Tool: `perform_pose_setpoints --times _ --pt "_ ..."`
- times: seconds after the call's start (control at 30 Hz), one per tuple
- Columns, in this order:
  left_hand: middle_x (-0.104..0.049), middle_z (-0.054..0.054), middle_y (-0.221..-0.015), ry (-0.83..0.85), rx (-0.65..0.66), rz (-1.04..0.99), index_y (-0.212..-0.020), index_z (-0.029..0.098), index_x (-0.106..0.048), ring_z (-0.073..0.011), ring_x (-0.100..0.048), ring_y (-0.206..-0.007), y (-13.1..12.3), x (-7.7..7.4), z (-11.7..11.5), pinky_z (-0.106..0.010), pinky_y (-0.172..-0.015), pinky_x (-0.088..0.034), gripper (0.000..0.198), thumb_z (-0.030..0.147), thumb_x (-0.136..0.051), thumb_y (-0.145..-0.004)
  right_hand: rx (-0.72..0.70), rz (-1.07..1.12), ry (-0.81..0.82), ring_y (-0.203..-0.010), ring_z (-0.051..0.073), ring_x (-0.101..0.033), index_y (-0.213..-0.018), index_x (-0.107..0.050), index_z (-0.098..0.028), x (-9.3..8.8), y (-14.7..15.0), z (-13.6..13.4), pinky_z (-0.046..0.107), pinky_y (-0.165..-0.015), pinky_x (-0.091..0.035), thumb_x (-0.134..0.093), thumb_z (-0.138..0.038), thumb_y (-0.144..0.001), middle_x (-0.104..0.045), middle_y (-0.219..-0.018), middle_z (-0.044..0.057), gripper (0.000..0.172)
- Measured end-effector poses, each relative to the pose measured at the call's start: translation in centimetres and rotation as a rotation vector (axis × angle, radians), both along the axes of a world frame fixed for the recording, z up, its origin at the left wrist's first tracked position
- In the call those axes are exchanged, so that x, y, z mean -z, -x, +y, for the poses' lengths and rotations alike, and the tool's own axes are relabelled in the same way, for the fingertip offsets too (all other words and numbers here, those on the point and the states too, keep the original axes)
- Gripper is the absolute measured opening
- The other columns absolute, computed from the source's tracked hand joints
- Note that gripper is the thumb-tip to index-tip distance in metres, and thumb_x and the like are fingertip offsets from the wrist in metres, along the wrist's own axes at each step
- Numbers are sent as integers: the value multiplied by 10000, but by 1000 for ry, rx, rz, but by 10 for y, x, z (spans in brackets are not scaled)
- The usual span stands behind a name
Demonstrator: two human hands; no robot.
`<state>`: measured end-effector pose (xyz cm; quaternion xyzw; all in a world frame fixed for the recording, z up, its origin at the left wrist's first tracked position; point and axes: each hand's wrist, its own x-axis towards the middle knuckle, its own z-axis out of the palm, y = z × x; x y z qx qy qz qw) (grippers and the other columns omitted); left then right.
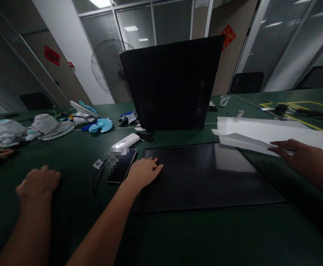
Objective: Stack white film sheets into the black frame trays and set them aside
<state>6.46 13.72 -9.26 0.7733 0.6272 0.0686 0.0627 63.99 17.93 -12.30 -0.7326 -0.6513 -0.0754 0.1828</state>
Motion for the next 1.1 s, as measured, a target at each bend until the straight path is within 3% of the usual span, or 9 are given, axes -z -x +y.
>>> perform_pose_setpoints --times 0.07,0.3,0.43,0.53,0.67,0.73,0.83,0.97,1.1 --pt "-820 -77 -1133 10 -2 21 -881 302 -858 -369 -765 -1048 2 1 -1 -550 -948 -591 529 625 -462 -1018 -87 -48 37 -827 301 -715 -1404 -665 -232 1 24 -12 421 -694 -511 -384 -581 -1042 -762 -1185 152 576" --pt "-727 -58 -1401 -176 -3 -117 -1251 272 -776 -308 -662 -1308 11 15 7 -492 -1125 -501 550 588 -358 -1084 -885 -167 78 -1270 277 -677 -1422 -677 -319 18 163 -68 545 -1044 -584 -423 -169 -965 -674 -1431 26 543" --pt "-524 -118 -1624 -111 -45 -163 -1549 235 -534 -352 -471 -1507 17 24 12 -606 -1221 -368 648 637 -415 -1054 -1034 -95 169 -1375 309 -602 -1479 -637 -306 5 233 -102 575 -1076 -567 -464 -267 -1024 -597 -1518 41 488" --pt "-408 -157 -1695 -53 -28 -134 -1623 227 -425 -392 -380 -1560 20 32 13 -635 -1238 -324 808 689 -556 -973 -1085 -36 256 -1408 290 -574 -1562 -542 -338 -8 249 -103 537 -1111 -553 -499 -468 -1054 -549 -1573 21 526" --pt "-320 -146 -1739 11 36 -101 -1608 245 -471 -386 -264 -1614 24 41 17 -589 -1279 -274 760 654 -567 -975 -844 31 143 -1452 283 -526 -1577 -516 -353 0 194 -44 556 -1209 -454 -450 -509 -1064 -540 -1589 19 540" --pt "-272 -127 -1758 33 49 -93 -1615 265 -470 -373 -204 -1632 28 42 18 -582 -1294 -242 687 589 -527 -1011 -563 40 50 -1478 277 -494 -1590 -494 -347 12 138 -3 539 -1266 -378 -438 -561 -1044 -512 -1614 23 589" --pt "-236 -108 -1769 37 34 -74 -1641 270 -429 -354 -148 -1643 32 42 19 -567 -1310 -213 656 486 -512 -1026 -415 46 49 -1548 361 -377 -1538 -555 -183 29 49 39 602 -1284 -293 -425 -556 -1001 -449 -1644 156 666" --pt "-231 -115 -1769 32 -3 -51 -1651 241 -408 -344 -124 -1646 30 42 17 -558 -1317 -210 660 430 -506 -1027 -298 88 264 -1548 400 -360 -1522 -574 -261 46 -31 56 722 -1234 -264 -451 -647 -924 -439 -1649 134 722" --pt "-256 -162 -1756 -15 -2 -32 -1638 176 -424 -363 -147 -1641 24 45 16 -563 -1317 -214 657 423 -501 -1035 -217 78 279 -1469 369 -487 -1511 -588 -257 53 -54 63 593 -1227 -365 -422 -720 -924 -472 -1638 97 766"
